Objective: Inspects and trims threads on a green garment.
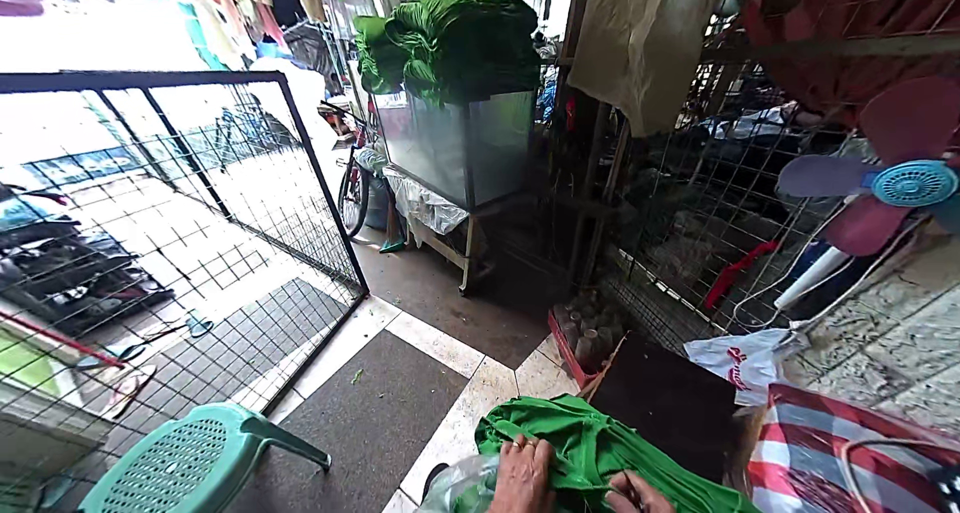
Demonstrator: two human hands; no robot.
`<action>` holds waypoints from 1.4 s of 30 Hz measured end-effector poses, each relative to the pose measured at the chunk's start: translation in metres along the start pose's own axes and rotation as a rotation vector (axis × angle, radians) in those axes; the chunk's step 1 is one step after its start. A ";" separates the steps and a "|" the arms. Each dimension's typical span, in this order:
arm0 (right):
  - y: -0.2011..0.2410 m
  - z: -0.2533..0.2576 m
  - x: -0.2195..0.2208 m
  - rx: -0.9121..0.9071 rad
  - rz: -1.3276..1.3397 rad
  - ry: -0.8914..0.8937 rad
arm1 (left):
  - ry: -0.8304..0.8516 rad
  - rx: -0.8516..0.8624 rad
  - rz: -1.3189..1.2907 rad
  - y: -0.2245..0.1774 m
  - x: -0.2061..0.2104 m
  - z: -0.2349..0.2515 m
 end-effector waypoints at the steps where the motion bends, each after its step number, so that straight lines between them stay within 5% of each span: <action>1: 0.000 0.000 -0.002 -0.009 -0.011 -0.015 | -0.043 0.025 -0.011 0.006 0.000 -0.001; 6: -0.007 0.006 -0.018 -0.017 -0.044 -0.073 | -0.173 0.201 -0.424 0.023 0.006 -0.008; 12: -0.018 0.011 -0.018 0.202 -0.114 -0.085 | 0.152 -0.129 -0.820 0.046 0.034 -0.013; 19: -0.031 0.019 -0.008 0.185 -0.310 -0.045 | 0.127 -0.117 -0.683 0.050 0.045 -0.014; 25: -0.029 0.017 -0.004 0.172 -0.322 -0.055 | -0.245 0.190 -0.438 0.025 0.016 -0.009; 30: -0.029 0.016 -0.002 0.142 -0.359 -0.056 | 0.065 0.048 -0.281 -0.001 0.031 0.006; 33: -0.021 0.011 0.002 0.114 -0.386 -0.105 | 0.079 0.037 -0.320 0.001 0.040 0.009; 38: -0.019 0.009 0.007 -0.274 -0.348 -0.133 | 0.201 -0.032 -0.504 0.018 0.029 0.005; 42: -0.022 0.012 0.004 -0.071 -0.356 0.041 | 0.140 -0.103 -0.677 0.025 0.034 -0.003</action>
Point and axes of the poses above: each hand's wrist, its own z-axis towards the middle knuckle, its own x-axis out of the palm, y = z × x, the point moved 4 cm from there along z, towards the middle knuckle, and after that the axes turned 11 degrees about z, right-handed, at the moved point
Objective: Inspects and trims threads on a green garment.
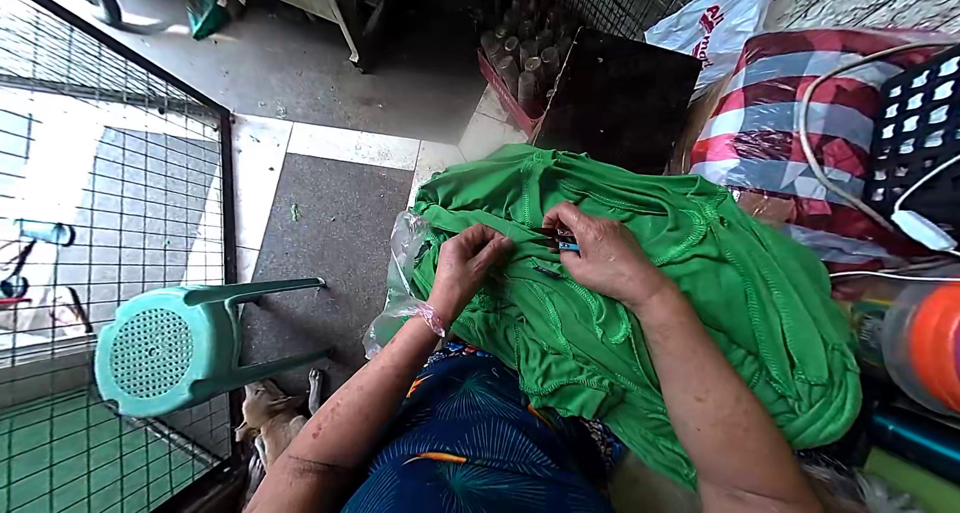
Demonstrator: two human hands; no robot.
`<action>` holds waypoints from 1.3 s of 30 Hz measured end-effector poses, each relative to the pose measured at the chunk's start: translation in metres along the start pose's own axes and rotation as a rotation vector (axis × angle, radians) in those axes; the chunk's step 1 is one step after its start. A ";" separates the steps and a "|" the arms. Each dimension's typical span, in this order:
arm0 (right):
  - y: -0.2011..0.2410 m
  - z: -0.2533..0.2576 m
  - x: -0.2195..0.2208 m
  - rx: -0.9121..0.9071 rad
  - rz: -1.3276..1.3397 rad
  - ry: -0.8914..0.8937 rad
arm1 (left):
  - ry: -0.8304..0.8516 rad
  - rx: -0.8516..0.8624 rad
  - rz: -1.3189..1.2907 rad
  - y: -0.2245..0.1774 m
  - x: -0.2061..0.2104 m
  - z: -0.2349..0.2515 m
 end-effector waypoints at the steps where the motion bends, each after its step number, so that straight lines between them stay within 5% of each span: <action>1: 0.000 0.000 -0.001 0.050 -0.009 0.070 | -0.032 0.019 -0.019 0.002 0.001 -0.002; 11: 0.013 0.001 0.013 0.006 -0.188 0.124 | -0.192 0.249 0.005 0.000 0.009 -0.007; 17: 0.009 0.003 0.019 -0.071 -0.211 0.149 | -0.129 0.172 0.008 0.001 0.007 -0.007; 23: 0.001 0.006 0.006 0.104 -0.018 0.160 | -0.155 0.086 -0.094 0.012 -0.005 -0.013; 31: 0.000 0.006 0.006 0.133 0.008 0.108 | -0.211 0.421 0.347 0.005 0.006 -0.014; 39: 0.000 0.003 0.011 0.074 -0.023 0.148 | -0.117 0.336 0.500 0.008 0.011 -0.013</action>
Point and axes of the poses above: each hand's wrist, its own z-axis towards the middle knuckle, its own x-axis out of the palm, y = z × x, the point moved 4 cm from there along z, towards the middle knuckle, and after that the axes turned 11 degrees about z, right-handed, at the moved point
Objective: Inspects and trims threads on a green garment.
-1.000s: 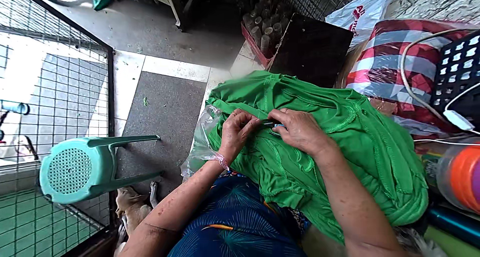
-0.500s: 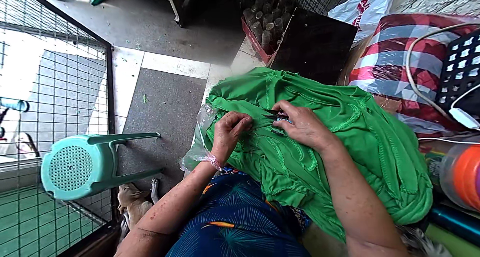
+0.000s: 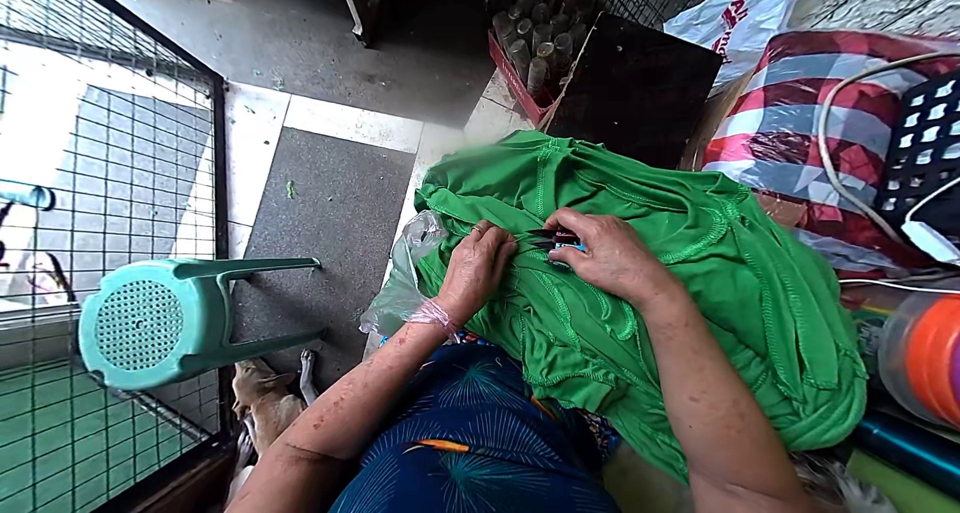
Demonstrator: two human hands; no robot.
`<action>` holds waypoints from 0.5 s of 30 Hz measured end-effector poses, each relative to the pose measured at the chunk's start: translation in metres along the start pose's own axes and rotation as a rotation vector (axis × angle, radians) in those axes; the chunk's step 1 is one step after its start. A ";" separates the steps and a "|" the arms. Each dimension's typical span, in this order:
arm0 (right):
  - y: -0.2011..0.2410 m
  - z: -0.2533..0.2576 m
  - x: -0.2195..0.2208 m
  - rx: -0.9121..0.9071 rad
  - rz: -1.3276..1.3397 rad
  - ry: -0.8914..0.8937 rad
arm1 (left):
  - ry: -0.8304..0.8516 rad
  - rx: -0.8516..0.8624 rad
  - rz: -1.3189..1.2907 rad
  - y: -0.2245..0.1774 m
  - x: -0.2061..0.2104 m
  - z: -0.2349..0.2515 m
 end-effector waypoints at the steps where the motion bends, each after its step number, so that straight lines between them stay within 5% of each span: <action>1: 0.002 0.000 0.001 0.009 -0.015 0.018 | 0.007 -0.011 -0.001 0.000 0.000 0.000; 6: 0.013 0.002 0.002 0.086 -0.117 0.133 | 0.007 -0.070 -0.070 0.003 -0.002 -0.002; 11: 0.012 0.006 0.004 0.113 -0.109 0.126 | 0.063 -0.405 -0.608 0.020 -0.007 -0.013; 15: 0.009 0.003 0.003 0.086 -0.056 0.020 | -0.051 -0.296 -0.612 0.026 -0.015 -0.024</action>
Point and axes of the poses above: each hand's wrist, its own z-axis towards the middle knuckle, its own x-axis out of the palm, y = z × x, the point moved 4 cm from there along z, towards the middle knuckle, and after that the axes turned 11 degrees about z, right-handed, at the moved point
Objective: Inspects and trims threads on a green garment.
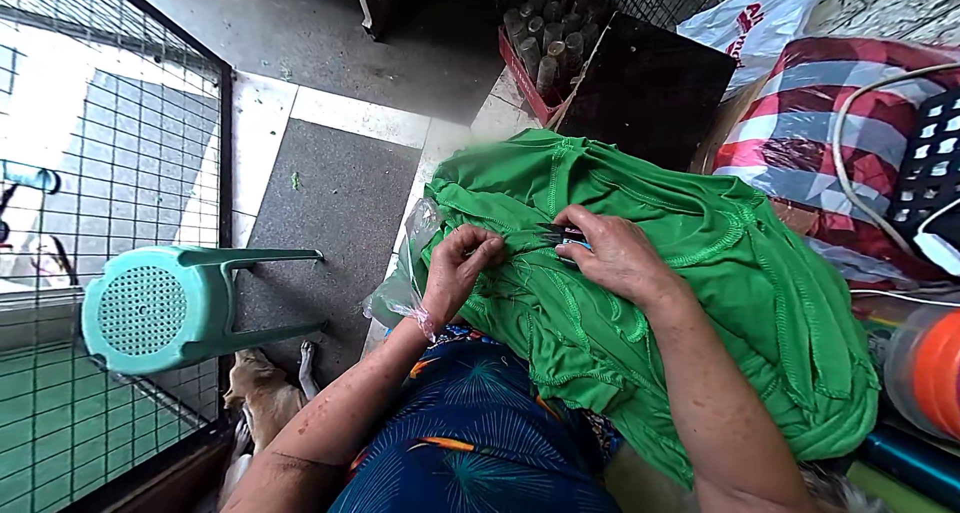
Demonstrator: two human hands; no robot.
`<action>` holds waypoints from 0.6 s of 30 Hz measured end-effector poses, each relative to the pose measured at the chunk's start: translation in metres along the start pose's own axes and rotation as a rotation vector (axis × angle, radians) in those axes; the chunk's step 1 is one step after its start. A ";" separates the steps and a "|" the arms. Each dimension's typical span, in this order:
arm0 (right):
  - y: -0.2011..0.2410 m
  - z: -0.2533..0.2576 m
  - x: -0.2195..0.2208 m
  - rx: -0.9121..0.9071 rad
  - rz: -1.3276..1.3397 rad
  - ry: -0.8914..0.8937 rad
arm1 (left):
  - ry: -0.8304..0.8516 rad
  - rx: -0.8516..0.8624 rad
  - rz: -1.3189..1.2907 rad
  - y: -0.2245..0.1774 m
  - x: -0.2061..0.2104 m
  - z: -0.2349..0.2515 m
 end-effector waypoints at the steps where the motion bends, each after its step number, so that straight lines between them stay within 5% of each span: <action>1: 0.001 -0.002 0.000 -0.035 0.012 -0.046 | -0.023 0.068 0.038 0.000 -0.001 -0.002; 6: 0.003 0.000 -0.008 -0.180 0.246 -0.227 | -0.095 0.216 0.134 -0.006 0.003 -0.003; 10: 0.011 0.013 -0.021 -0.084 0.202 -0.133 | -0.008 0.182 0.143 -0.011 -0.003 -0.003; 14: 0.036 0.026 -0.017 -0.085 0.232 -0.052 | 0.379 0.174 0.205 -0.035 -0.008 -0.025; 18: 0.085 0.039 0.024 -0.062 0.259 0.109 | 0.784 0.449 0.189 -0.087 0.015 -0.060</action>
Point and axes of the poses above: each hand's wrist, its own z-axis towards the middle knuckle, its own x-axis out of the palm, y = z × x, the point moved 4 cm from there along z, towards the middle knuckle, and after that the axes turned 11 degrees about z, right-handed, at the moved point
